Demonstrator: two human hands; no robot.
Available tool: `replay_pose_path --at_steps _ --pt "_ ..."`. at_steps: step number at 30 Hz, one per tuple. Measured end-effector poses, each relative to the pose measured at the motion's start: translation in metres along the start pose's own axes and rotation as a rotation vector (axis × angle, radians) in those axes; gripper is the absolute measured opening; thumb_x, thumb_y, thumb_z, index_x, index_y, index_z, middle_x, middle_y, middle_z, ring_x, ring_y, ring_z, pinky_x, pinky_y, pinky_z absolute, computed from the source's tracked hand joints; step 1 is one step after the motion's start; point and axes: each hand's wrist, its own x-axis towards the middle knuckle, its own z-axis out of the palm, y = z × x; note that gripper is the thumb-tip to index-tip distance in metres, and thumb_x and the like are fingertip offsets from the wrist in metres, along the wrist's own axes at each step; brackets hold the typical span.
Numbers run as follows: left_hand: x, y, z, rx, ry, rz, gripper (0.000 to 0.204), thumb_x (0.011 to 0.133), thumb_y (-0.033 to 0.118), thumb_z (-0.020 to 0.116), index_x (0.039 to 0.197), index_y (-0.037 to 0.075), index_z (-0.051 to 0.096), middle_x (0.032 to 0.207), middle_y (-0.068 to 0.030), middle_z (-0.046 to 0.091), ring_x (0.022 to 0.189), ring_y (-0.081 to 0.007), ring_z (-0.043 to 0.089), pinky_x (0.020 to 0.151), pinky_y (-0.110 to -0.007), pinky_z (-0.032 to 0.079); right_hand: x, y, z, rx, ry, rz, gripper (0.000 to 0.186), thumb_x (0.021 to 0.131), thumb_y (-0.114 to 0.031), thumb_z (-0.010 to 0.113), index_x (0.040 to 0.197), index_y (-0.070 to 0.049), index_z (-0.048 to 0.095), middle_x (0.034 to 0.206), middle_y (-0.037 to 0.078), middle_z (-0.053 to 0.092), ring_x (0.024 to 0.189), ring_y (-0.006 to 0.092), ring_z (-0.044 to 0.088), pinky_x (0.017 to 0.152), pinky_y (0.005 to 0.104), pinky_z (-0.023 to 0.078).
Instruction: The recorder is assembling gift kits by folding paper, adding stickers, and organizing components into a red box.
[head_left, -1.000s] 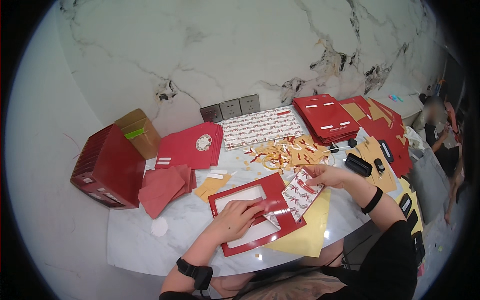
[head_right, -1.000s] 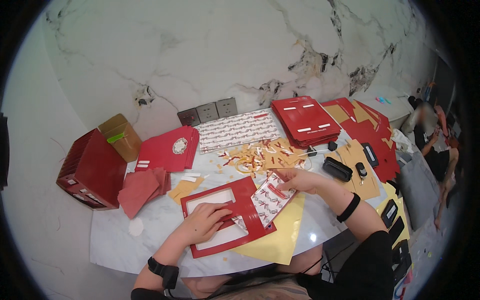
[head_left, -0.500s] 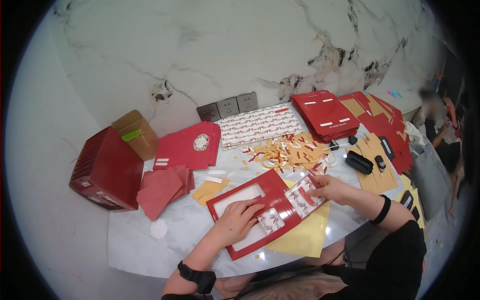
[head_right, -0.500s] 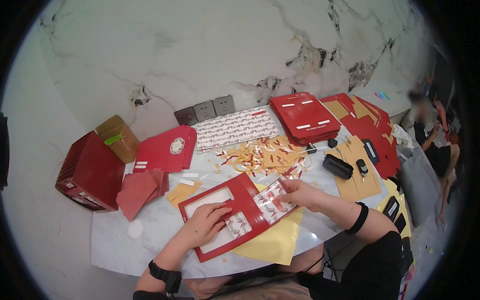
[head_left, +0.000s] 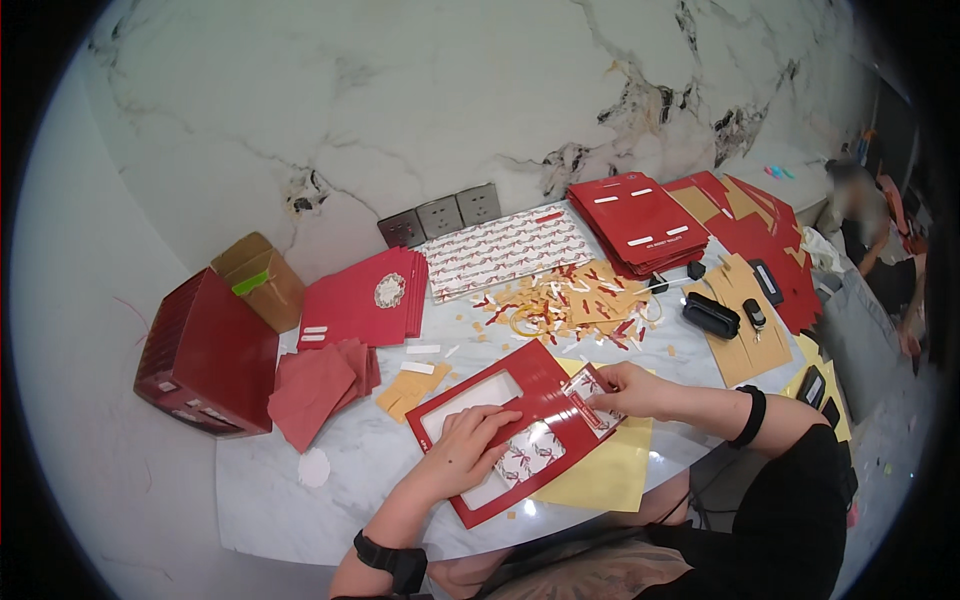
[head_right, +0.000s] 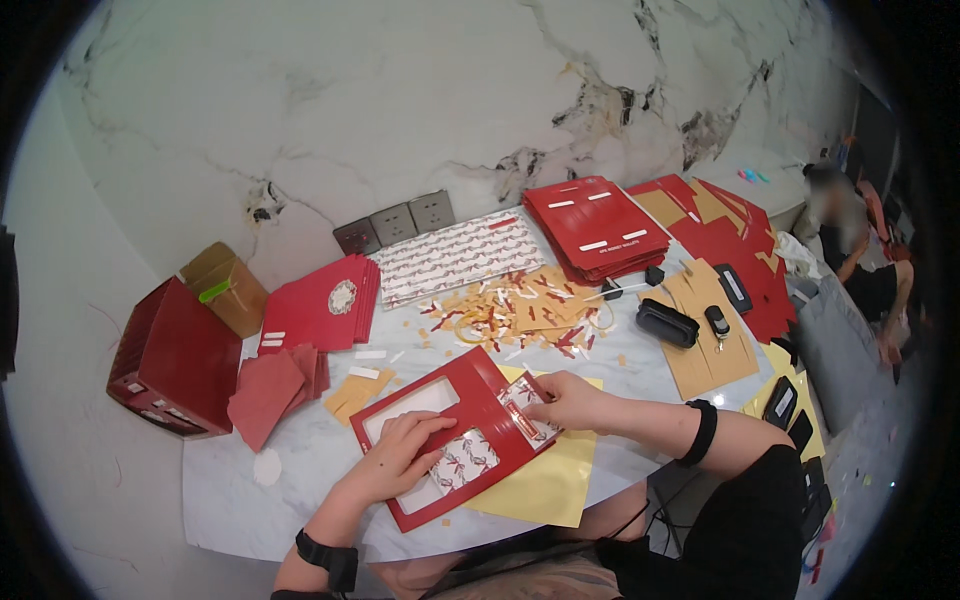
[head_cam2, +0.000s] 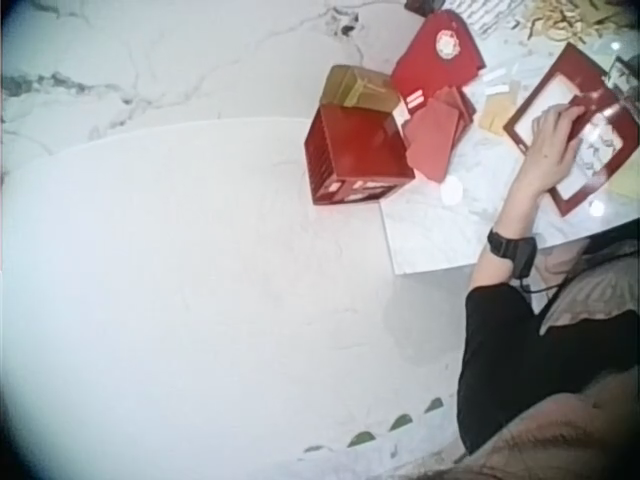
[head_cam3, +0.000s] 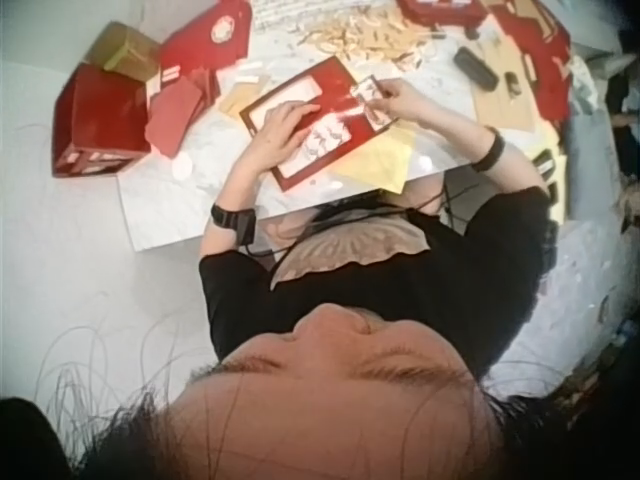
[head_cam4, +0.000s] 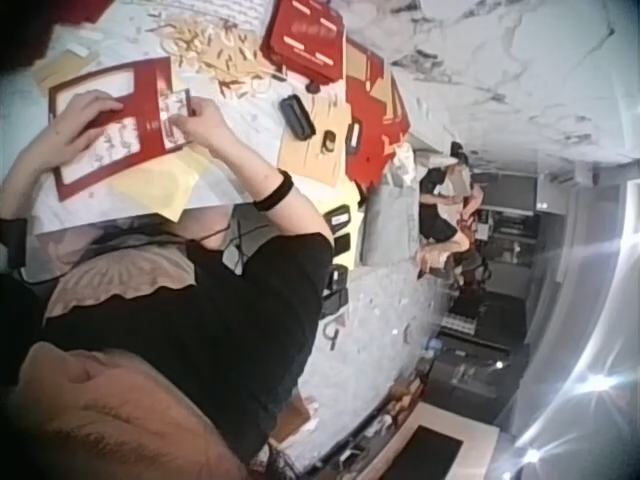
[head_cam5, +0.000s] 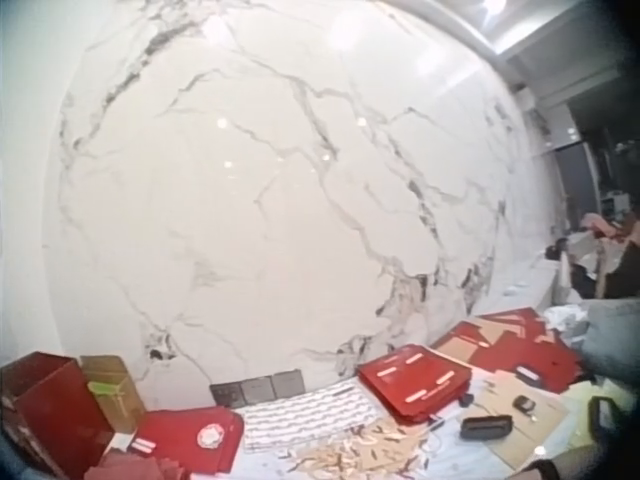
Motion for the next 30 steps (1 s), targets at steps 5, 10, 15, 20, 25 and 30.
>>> replay_pose_path --at_steps 5,10,15,20,25,30 --pt "0.0 0.005 -0.002 0.018 0.001 -0.012 0.046 0.087 0.011 0.061 0.132 0.012 0.051 0.127 -0.0123 0.051 0.117 -0.0314 0.048 0.101 -0.04 0.035 -0.005 -0.029 -0.022 -0.481 -0.158 0.002 0.022 0.09 -0.016 0.069 0.107 -0.001 0.066 0.088 0.001 0.069 0.077 0.0067 0.061 0.069 0.023 0.05" --pt "0.0 0.002 0.002 0.001 0.046 0.0 0.045 0.087 0.01 0.06 0.131 0.01 0.051 0.127 -0.0135 0.052 0.117 -0.0311 0.048 0.101 -0.04 0.035 0.011 -0.013 -0.033 -0.004 -0.152 0.042 0.014 0.086 -0.011 0.072 0.094 0.0 0.067 0.08 0.004 0.07 0.069 0.0094 0.066 0.061 0.0223 0.051" --pt "0.0 0.006 0.002 -0.048 0.05 -0.008 0.044 0.088 0.011 0.06 0.131 0.009 0.052 0.127 -0.0156 0.052 0.119 -0.0316 0.048 0.103 -0.04 0.035 0.013 -0.027 -0.005 0.105 -0.256 0.153 0.01 0.085 -0.002 0.068 0.094 0.001 0.065 0.079 0.004 0.068 0.068 0.0089 0.066 0.063 0.0216 0.056" --pt "-0.001 0.009 0.002 -0.074 0.088 0.004 0.043 0.089 0.012 0.059 0.131 0.009 0.053 0.127 -0.0158 0.052 0.119 -0.0322 0.047 0.103 -0.039 0.035 0.025 -0.018 -0.009 0.169 -0.394 0.148 0.012 0.085 0.002 0.065 0.096 0.001 0.064 0.088 0.006 0.069 0.078 0.0118 0.069 0.07 0.0239 0.058" --pt "-0.001 0.01 0.0 -0.097 0.072 0.027 0.042 0.089 0.012 0.06 0.13 0.01 0.055 0.127 -0.0149 0.052 0.119 -0.0311 0.048 0.102 -0.038 0.035 0.033 -0.007 -0.002 0.158 -0.581 0.202 0.028 0.087 -0.001 0.066 0.114 0.0 0.062 0.105 0.008 0.069 0.094 0.014 0.068 0.078 0.0262 0.059" --pt "0.001 0.009 -0.002 -0.019 0.033 0.065 0.042 0.086 0.013 0.063 0.129 0.011 0.058 0.126 -0.0123 0.054 0.116 -0.0296 0.05 0.1 -0.038 0.037 0.035 -0.013 -0.001 0.095 -0.714 0.15 0.033 0.089 -0.001 0.063 0.121 -0.001 0.058 0.109 0.006 0.069 0.097 0.0127 0.067 0.081 0.0259 0.057"
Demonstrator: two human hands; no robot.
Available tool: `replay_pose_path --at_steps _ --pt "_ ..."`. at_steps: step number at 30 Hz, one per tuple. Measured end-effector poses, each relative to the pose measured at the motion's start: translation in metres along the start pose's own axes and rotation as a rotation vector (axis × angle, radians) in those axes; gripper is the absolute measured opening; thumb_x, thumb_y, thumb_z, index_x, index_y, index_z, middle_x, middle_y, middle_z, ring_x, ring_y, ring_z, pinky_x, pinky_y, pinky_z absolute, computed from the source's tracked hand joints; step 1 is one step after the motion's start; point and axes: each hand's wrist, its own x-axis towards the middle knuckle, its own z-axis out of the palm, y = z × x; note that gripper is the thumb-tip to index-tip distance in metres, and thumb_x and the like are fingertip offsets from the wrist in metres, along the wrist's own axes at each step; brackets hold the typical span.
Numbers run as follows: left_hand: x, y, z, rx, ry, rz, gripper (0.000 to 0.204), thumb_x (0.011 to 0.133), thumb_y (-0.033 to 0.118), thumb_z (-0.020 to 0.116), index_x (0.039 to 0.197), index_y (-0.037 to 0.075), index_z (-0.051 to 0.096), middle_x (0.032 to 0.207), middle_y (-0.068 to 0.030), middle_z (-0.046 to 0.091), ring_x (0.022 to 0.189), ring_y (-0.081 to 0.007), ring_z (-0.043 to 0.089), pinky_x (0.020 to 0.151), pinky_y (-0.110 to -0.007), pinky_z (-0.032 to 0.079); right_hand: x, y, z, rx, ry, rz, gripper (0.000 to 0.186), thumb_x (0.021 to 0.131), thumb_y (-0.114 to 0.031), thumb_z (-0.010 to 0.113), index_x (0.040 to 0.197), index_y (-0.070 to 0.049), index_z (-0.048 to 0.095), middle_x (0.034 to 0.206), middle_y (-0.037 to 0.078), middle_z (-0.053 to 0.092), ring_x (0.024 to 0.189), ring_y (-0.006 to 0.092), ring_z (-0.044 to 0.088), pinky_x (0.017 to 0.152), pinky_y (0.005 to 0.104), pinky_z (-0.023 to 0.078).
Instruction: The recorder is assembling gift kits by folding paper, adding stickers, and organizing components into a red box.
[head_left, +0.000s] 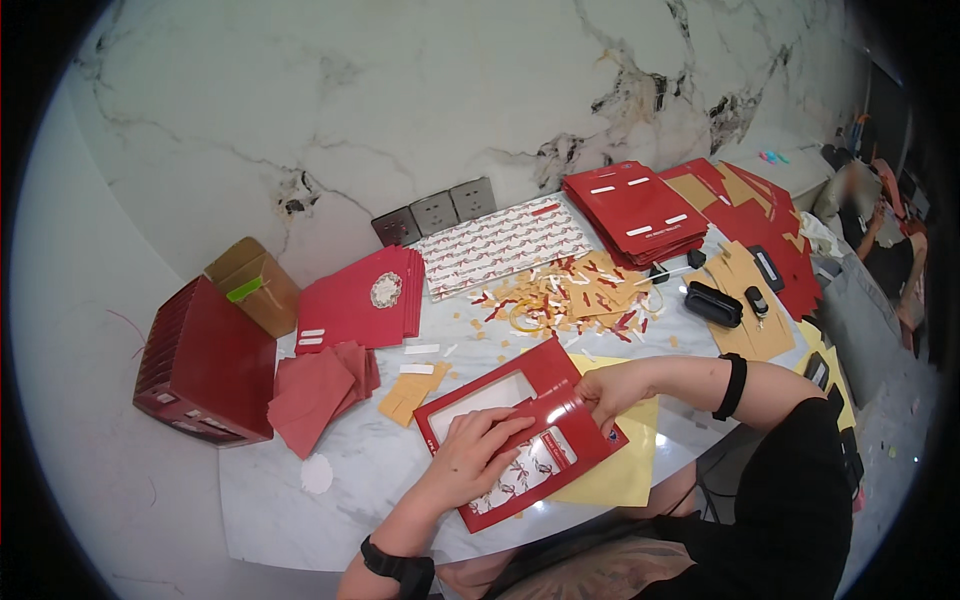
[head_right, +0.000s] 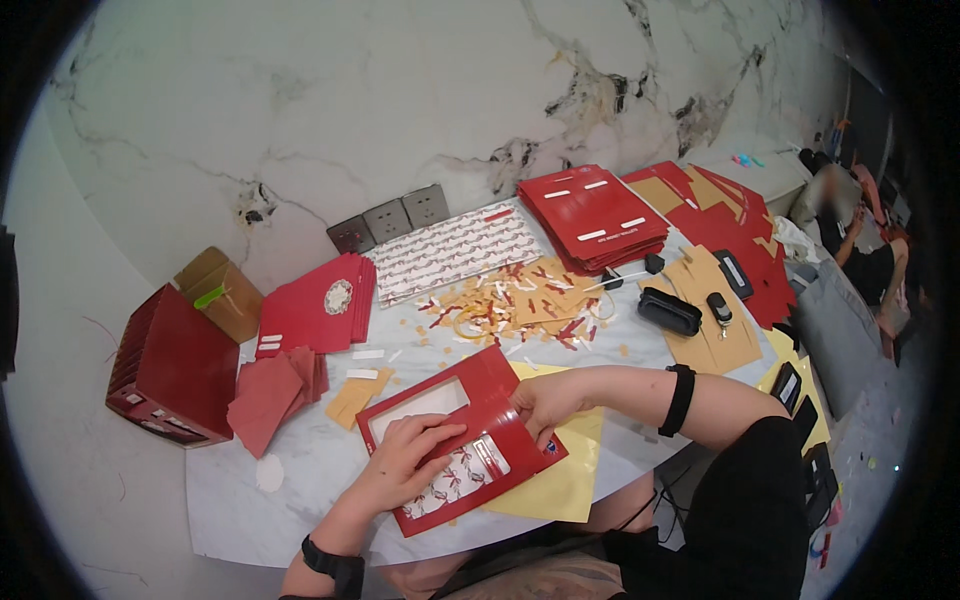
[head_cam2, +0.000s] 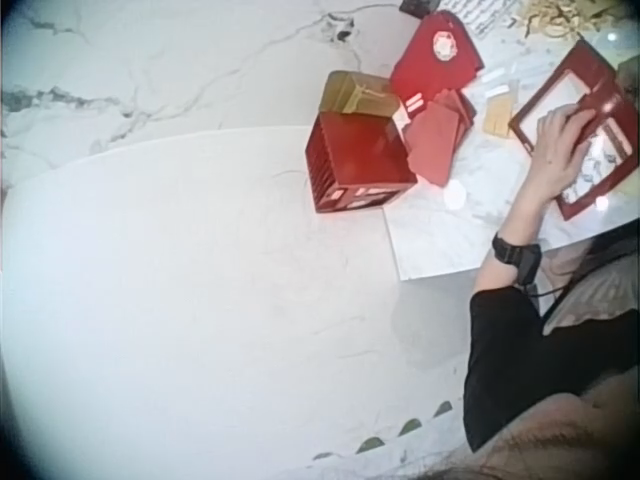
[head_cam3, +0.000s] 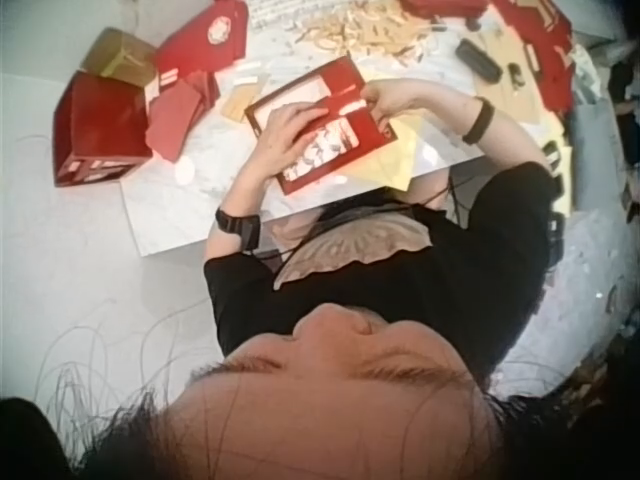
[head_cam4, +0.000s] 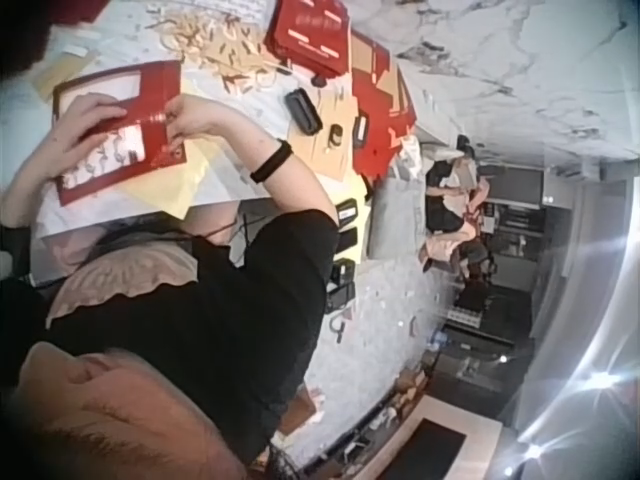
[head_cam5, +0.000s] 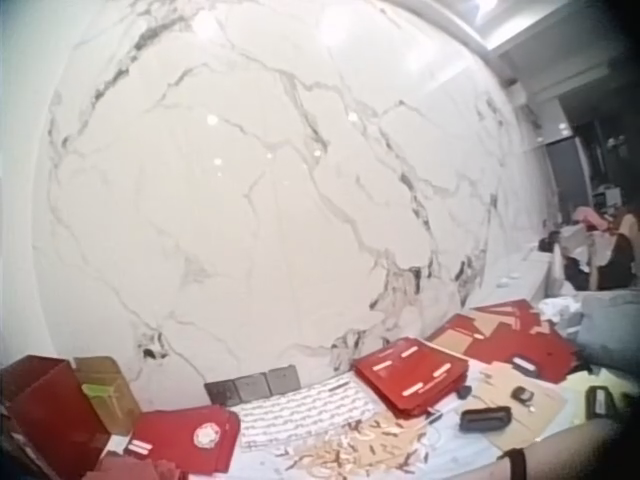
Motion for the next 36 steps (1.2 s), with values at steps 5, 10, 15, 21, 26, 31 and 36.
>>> replay_pose_path --at_steps 5,10,15,21,26,31,36 --pt "-0.005 -0.002 -0.002 0.035 0.05 0.004 0.042 0.087 0.015 0.062 0.129 0.012 0.058 0.125 -0.0125 0.054 0.115 -0.0292 0.051 0.099 -0.039 0.037 0.003 -0.005 0.0 0.021 -0.004 -0.068 0.033 0.092 -0.002 0.059 0.124 -0.002 0.055 0.112 0.005 0.068 0.097 0.0096 0.066 0.08 0.0242 0.056" --pt "-0.004 -0.004 -0.004 0.067 0.061 0.011 0.042 0.087 0.015 0.062 0.128 0.012 0.059 0.124 -0.0124 0.055 0.114 -0.0284 0.052 0.098 -0.039 0.038 0.006 0.005 0.0 0.045 0.032 -0.213 0.031 0.093 -0.001 0.057 0.124 -0.004 0.057 0.109 0.001 0.069 0.091 0.0037 0.064 0.07 0.0194 0.052" --pt "-0.004 -0.002 -0.004 0.073 0.073 -0.015 0.041 0.086 0.013 0.062 0.127 0.012 0.06 0.124 -0.0117 0.056 0.112 -0.0286 0.053 0.097 -0.039 0.04 0.006 0.009 -0.008 0.086 0.03 -0.188 0.029 0.091 0.001 0.057 0.119 -0.002 0.059 0.108 0.0 0.069 0.091 0.0038 0.064 0.072 0.0188 0.051" --pt "-0.001 -0.004 -0.005 0.081 0.108 0.011 0.041 0.084 0.01 0.064 0.125 0.011 0.061 0.124 -0.0115 0.057 0.109 -0.0288 0.054 0.094 -0.038 0.042 0.017 0.007 -0.01 0.089 -0.021 -0.151 0.025 0.09 0.001 0.057 0.114 -0.001 0.062 0.102 0.002 0.071 0.089 0.0056 0.066 0.073 0.0202 0.053" --pt "-0.001 -0.006 -0.012 0.124 0.171 0.041 0.044 0.08 0.012 0.069 0.123 0.01 0.062 0.129 -0.0117 0.056 0.112 -0.0302 0.053 0.097 -0.04 0.04 0.015 0.0 -0.005 0.12 0.009 -0.175 0.023 0.09 0.001 0.057 0.112 0.0 0.063 0.096 0.003 0.071 0.086 0.0066 0.067 0.07 0.0209 0.053" --pt "-0.013 -0.015 -0.026 0.337 0.792 -0.046 0.065 0.076 0.013 0.072 0.135 0.002 0.049 0.139 -0.0218 0.045 0.124 -0.0345 0.045 0.105 -0.046 0.034 -0.005 -0.006 -0.013 -0.011 0.249 -0.305 0.023 0.092 0.001 0.056 0.113 0.001 0.064 0.098 0.004 0.07 0.088 0.0072 0.065 0.074 0.0213 0.052" --pt "-0.003 -0.009 -0.022 -0.769 0.88 -0.161 0.075 0.087 0.008 0.063 0.148 0.002 0.02 0.139 -0.0158 0.045 0.129 -0.0246 0.044 0.106 -0.039 0.038 -0.023 -0.05 -0.006 -0.128 0.362 -0.607 0.028 0.093 0.002 0.055 0.12 0.004 0.061 0.109 0.004 0.068 0.099 0.0076 0.062 0.083 0.0246 0.051"
